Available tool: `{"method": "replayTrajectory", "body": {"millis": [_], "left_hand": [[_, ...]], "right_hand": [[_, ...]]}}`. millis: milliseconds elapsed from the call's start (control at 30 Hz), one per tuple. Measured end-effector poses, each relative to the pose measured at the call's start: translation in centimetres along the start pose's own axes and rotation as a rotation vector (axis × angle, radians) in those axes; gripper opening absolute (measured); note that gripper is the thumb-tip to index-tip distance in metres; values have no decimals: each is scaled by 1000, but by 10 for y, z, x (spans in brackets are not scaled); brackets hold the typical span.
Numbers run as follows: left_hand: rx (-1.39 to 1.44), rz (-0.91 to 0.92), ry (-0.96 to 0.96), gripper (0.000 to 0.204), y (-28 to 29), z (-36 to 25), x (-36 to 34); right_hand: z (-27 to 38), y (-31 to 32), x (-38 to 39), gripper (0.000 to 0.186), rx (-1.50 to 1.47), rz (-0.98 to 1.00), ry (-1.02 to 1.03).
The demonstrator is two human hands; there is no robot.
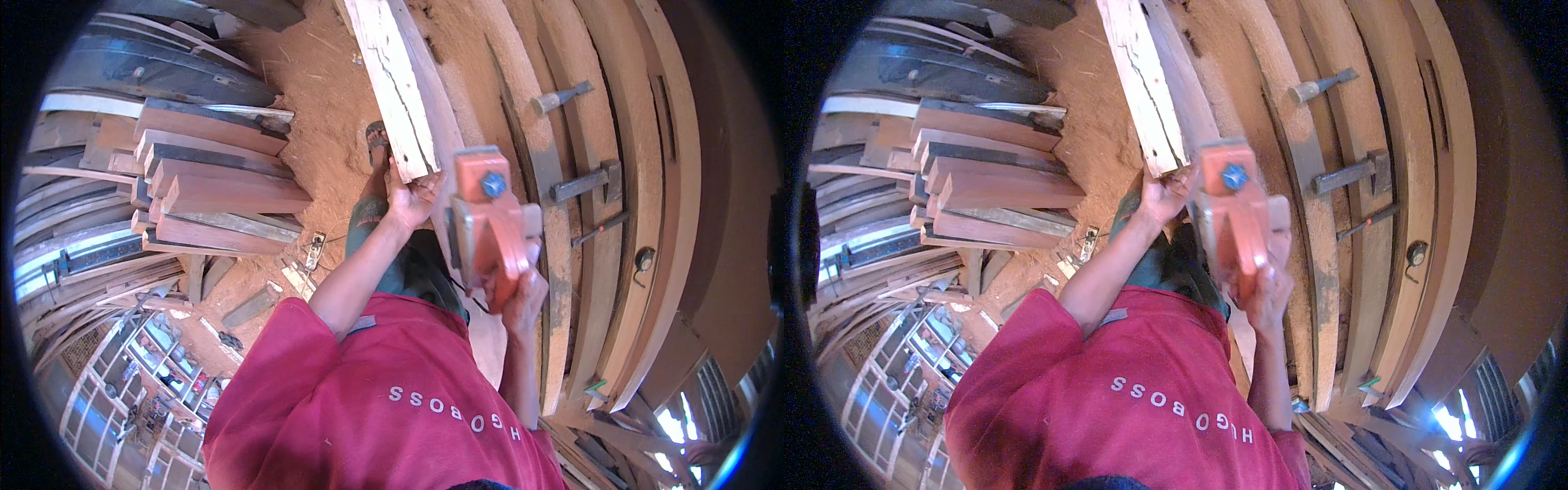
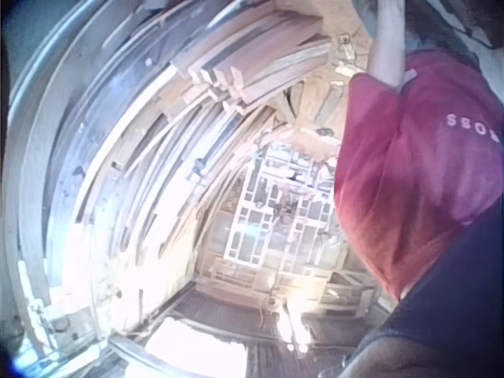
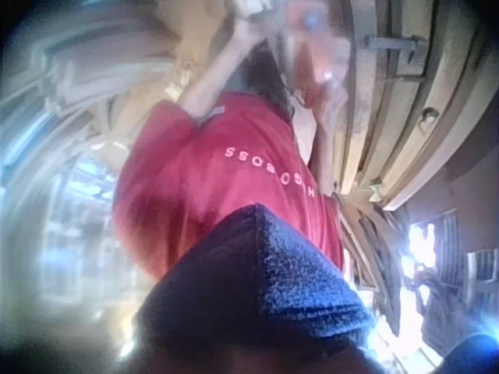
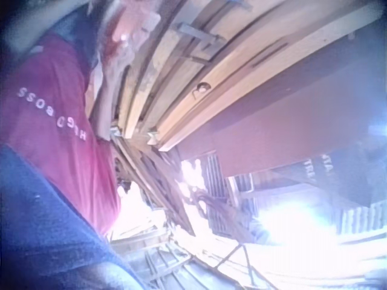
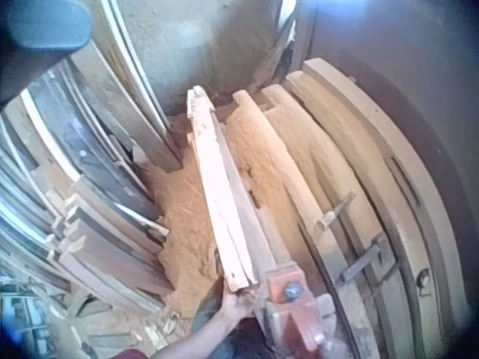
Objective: The person uses an electric hand planer to smooth a wooden beam. They slide the tool across the surface of the wood while holding it in place with their other hand, occasionally lifting the beam to check the edges.
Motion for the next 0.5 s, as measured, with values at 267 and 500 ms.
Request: {"method": "replayTrajectory", "body": {"millis": [267, 500], "left_hand": [[-765, -258, -299, 73, 45, -81, 3], [-772, -52, -262, 88, -13, -105, 22]], "right_hand": [[5, -82, -34, 66, -163, 198, -22], [-49, -68, -7, 68, -84, 250, -84]]}}
Point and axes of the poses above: each hand's wrist, its own x-axis away from the middle knuckle, its own y-axis out of the back of the hand, z = x × y, the point moved 9 cm from there along -x, towards the middle knuckle, and after that the axes turned 12 degrees about -z, right-handed, at the moved point
